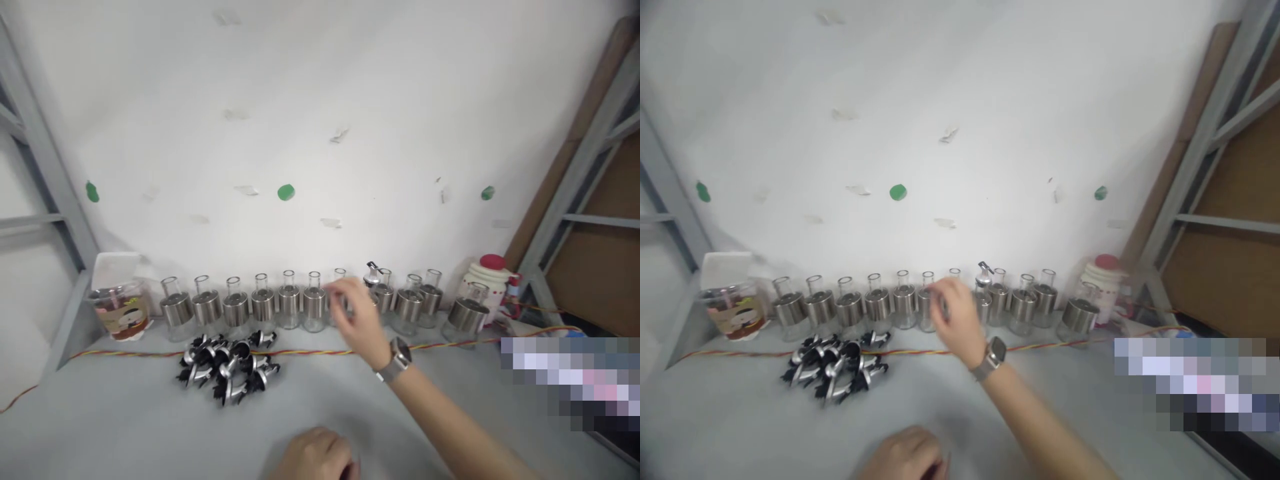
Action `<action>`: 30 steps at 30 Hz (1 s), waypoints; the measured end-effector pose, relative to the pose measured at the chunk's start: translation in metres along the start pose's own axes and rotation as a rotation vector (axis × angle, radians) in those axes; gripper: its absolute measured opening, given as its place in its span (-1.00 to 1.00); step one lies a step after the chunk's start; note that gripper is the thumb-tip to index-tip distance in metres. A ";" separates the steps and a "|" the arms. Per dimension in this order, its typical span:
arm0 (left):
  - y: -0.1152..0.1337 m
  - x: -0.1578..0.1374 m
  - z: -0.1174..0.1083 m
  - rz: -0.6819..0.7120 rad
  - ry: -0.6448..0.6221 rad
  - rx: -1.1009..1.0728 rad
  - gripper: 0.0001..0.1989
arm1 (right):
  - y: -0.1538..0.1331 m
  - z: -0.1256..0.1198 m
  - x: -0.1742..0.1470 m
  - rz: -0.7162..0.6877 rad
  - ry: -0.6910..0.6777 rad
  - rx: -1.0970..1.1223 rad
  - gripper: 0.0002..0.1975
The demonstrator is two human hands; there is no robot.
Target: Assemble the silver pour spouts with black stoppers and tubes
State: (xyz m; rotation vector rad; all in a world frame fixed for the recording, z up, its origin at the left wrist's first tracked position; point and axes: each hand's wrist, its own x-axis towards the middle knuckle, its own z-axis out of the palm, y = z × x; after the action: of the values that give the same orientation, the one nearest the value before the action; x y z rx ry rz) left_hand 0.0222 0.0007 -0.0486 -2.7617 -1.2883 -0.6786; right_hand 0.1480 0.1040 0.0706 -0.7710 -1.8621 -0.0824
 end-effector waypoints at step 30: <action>-0.005 0.001 0.012 0.065 0.028 0.124 -0.93 | 0.010 0.073 -0.019 1.054 -0.458 1.411 -0.76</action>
State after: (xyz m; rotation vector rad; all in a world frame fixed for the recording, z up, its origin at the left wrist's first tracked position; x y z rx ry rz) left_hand 0.0235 0.0074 -0.0600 -2.6725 -1.1866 -0.6092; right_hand 0.0982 0.1323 0.0200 -0.6014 -1.1672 1.9482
